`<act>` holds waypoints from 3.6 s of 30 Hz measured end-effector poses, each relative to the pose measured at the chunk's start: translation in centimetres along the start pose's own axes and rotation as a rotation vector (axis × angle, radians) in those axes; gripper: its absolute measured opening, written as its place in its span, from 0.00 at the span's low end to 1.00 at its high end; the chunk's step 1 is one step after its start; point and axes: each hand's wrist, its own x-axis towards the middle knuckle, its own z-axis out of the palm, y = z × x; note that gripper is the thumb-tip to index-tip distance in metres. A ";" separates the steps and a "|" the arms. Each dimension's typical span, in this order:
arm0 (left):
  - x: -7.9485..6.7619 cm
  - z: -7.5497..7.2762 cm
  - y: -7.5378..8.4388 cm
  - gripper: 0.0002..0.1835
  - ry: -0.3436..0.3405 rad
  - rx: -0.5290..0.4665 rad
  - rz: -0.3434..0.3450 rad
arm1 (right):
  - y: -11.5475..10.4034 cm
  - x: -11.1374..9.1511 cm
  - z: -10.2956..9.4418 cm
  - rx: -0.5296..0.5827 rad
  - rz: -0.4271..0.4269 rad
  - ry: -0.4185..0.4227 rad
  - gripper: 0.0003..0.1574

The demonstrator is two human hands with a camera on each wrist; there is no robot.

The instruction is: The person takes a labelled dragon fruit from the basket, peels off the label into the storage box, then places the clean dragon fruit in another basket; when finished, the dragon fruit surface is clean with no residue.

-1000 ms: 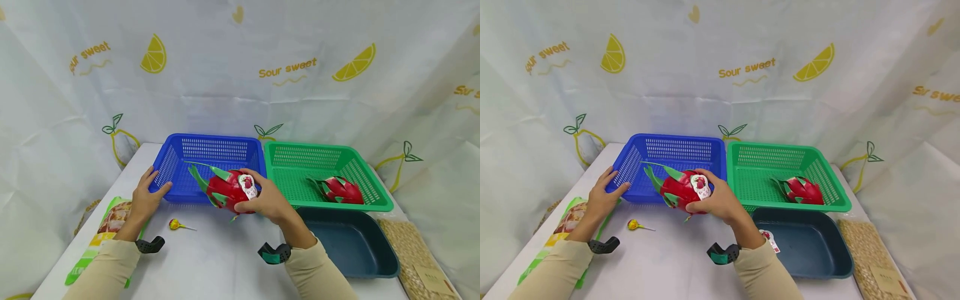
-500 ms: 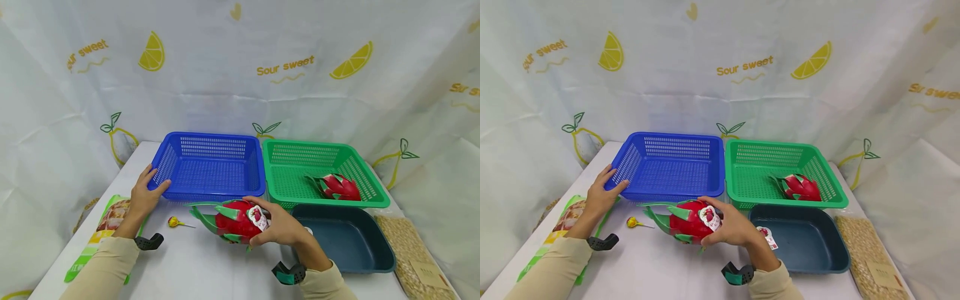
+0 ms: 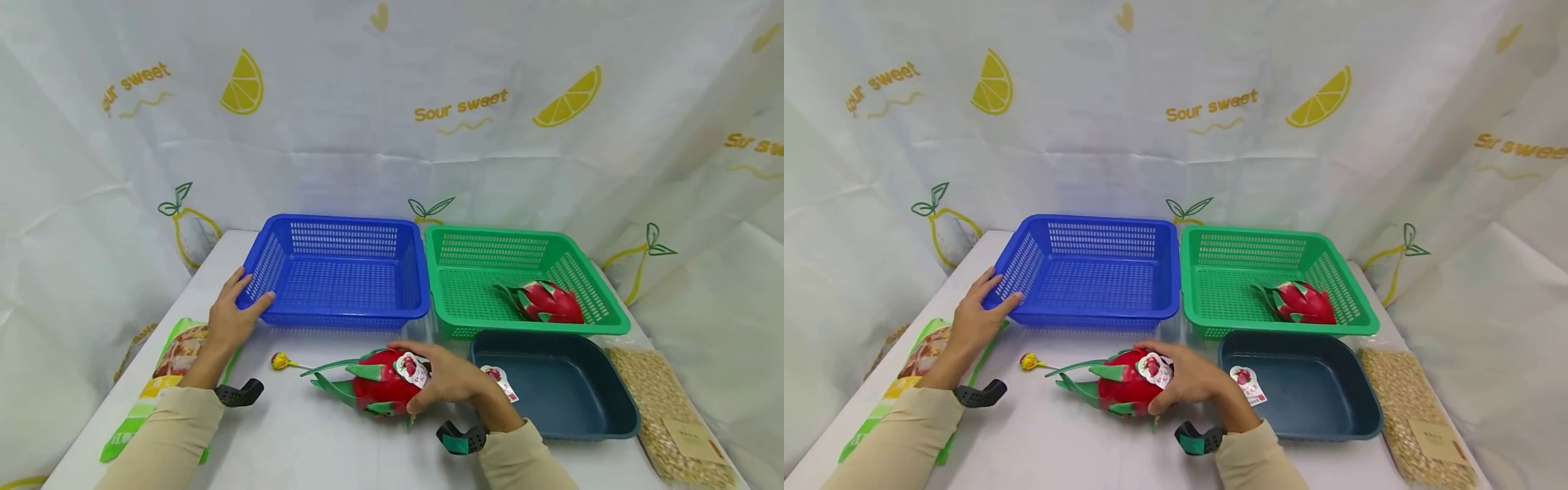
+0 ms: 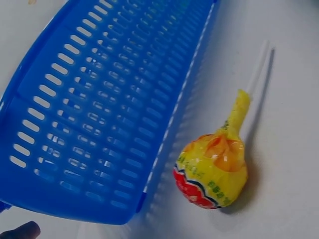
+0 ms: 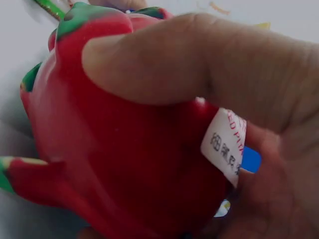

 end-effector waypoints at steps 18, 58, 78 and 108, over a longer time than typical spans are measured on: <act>-3.9 0.2 4.6 0.42 0.181 -0.099 0.601 | -0.8 0.9 -0.9 -0.154 0.020 -0.031 0.58; -6.5 10.2 9.9 0.53 -0.758 0.042 0.410 | -0.1 1.1 -2.8 -0.194 -0.023 -0.113 0.52; -6.2 10.9 10.0 0.48 -0.762 0.072 0.394 | -2.2 2.7 -5.6 -0.189 -0.204 -0.202 0.22; -6.7 10.9 10.9 0.49 -0.724 0.251 0.445 | -2.1 0.2 -6.1 0.006 -0.443 0.004 0.06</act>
